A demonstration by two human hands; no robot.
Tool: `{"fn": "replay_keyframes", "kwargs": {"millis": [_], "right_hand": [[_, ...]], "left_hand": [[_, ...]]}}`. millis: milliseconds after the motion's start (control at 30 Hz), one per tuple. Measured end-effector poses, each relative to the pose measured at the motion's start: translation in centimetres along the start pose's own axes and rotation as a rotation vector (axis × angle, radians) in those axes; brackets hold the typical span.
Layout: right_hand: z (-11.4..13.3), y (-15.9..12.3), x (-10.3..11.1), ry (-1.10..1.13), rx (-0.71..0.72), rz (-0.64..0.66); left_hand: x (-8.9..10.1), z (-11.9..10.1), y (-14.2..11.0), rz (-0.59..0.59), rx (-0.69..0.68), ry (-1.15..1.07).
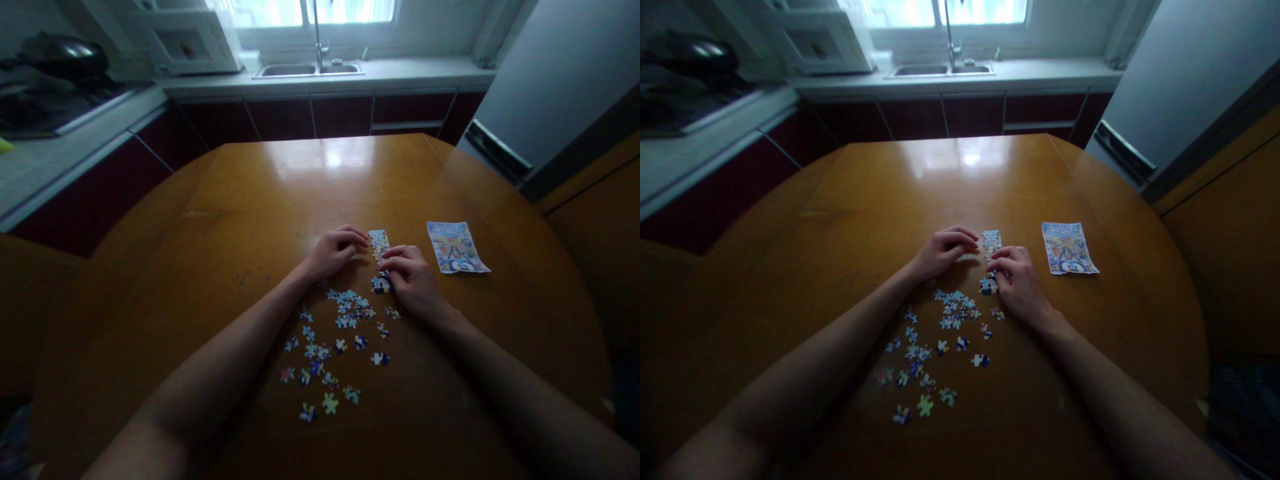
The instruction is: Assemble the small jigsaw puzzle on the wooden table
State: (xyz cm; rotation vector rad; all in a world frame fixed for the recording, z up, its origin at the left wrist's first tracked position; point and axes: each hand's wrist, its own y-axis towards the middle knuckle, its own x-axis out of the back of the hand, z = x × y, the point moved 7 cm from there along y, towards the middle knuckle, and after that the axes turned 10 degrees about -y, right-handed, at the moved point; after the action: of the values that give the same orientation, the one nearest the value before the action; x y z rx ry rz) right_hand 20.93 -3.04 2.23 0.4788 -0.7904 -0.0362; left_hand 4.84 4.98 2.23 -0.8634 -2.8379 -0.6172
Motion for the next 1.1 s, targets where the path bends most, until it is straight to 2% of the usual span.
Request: {"fn": "replay_keyframes", "kwargs": {"millis": [100,300,467,933,1100], "right_hand": [[-0.1,0.0,0.0,0.006,-0.005,-0.005],[-0.1,0.0,0.1,0.01,-0.011,-0.006],[-0.3,-0.1,0.0,0.025,-0.018,-0.014],[-0.5,-0.2,-0.1,0.021,-0.026,-0.022],[-0.7,-0.2,-0.1,0.022,-0.027,-0.022]], "left_hand": [[0.9,0.3,0.1,-0.061,0.04,-0.059],[2.5,3.0,-0.2,-0.224,0.251,-0.264],[2.9,3.9,-0.2,-0.334,0.289,-0.541],[3.0,4.4,-0.2,-0.348,0.3,-0.561],[3.1,4.5,-0.3,-0.344,0.301,-0.499]]}}
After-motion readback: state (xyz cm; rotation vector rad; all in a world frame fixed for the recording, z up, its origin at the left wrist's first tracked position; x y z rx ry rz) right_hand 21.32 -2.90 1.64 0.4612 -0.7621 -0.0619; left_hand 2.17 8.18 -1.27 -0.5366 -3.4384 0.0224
